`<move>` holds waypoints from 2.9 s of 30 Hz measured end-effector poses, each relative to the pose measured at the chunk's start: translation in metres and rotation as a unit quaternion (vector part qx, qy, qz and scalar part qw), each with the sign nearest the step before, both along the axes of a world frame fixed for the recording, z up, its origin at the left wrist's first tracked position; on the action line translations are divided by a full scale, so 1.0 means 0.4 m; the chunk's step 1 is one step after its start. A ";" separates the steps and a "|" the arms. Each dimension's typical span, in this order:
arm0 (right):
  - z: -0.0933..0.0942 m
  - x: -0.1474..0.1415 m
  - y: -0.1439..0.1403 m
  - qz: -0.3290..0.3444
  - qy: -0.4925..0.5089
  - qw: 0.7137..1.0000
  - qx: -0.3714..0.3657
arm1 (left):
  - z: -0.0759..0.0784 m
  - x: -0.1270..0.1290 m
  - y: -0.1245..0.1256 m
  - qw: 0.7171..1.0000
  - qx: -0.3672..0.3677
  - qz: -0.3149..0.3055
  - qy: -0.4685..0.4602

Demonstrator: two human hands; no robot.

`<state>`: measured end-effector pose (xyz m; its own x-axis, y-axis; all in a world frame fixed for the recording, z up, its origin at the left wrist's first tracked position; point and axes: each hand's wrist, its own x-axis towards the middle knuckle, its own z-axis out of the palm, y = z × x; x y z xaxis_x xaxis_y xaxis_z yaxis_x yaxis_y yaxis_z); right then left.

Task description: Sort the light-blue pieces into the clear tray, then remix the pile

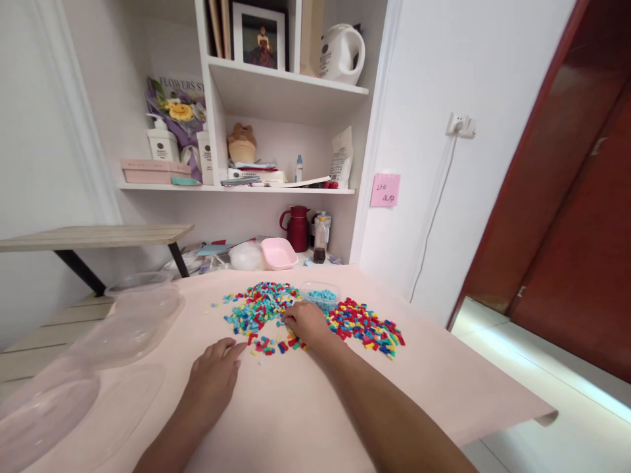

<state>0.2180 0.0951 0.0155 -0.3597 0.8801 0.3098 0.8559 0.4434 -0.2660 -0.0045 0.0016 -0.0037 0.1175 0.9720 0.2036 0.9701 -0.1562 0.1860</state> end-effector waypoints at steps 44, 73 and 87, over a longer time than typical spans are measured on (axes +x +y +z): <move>0.014 0.085 0.013 -0.046 0.304 0.951 0.037 | 0.008 0.004 -0.023 0.999 -0.035 0.007 0.002; -0.005 0.065 -0.011 0.083 0.141 0.986 -0.028 | 0.006 0.000 -0.028 0.999 -0.047 -0.003 0.023; -0.020 0.032 -0.021 0.177 0.129 0.974 -0.063 | 0.020 0.008 -0.034 0.998 -0.057 0.005 0.035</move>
